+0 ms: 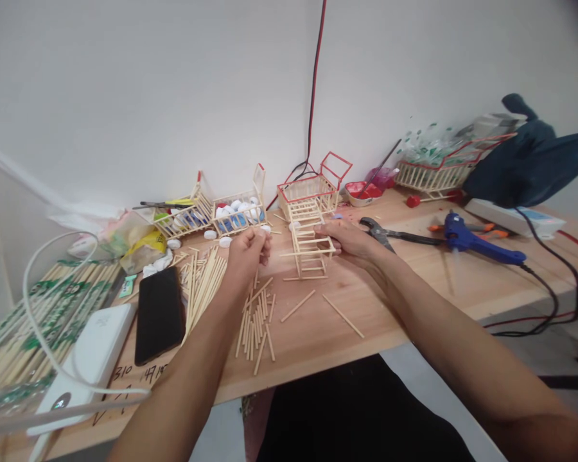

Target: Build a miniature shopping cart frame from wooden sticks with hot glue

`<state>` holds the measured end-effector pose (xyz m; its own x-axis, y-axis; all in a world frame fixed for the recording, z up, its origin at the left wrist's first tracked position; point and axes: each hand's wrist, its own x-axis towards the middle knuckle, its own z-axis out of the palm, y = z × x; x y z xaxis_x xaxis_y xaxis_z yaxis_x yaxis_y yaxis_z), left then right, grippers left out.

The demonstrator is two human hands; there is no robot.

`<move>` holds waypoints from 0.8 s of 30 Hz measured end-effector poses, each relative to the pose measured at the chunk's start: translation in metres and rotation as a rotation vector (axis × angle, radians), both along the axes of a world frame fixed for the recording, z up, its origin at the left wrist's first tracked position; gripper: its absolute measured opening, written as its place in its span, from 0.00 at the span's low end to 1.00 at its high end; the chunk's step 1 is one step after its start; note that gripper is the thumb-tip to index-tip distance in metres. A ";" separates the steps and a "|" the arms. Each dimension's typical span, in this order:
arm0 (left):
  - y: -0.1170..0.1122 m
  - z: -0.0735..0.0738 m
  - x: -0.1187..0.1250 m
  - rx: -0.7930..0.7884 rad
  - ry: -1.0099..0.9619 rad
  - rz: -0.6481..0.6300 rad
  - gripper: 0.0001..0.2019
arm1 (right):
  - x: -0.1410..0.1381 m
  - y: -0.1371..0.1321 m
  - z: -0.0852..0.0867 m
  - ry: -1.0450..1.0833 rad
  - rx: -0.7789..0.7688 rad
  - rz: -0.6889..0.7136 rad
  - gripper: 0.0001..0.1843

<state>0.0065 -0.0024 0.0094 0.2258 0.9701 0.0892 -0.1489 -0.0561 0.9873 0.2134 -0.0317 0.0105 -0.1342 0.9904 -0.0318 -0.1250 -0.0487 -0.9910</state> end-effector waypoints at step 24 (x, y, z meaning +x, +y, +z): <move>-0.010 0.009 0.018 -0.174 0.075 -0.270 0.18 | 0.001 0.001 -0.002 0.008 -0.004 -0.010 0.22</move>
<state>0.0248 -0.0129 0.0183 0.4769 0.8734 -0.0989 -0.0624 0.1458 0.9873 0.2145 -0.0304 0.0089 -0.1250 0.9915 -0.0349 -0.1336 -0.0517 -0.9897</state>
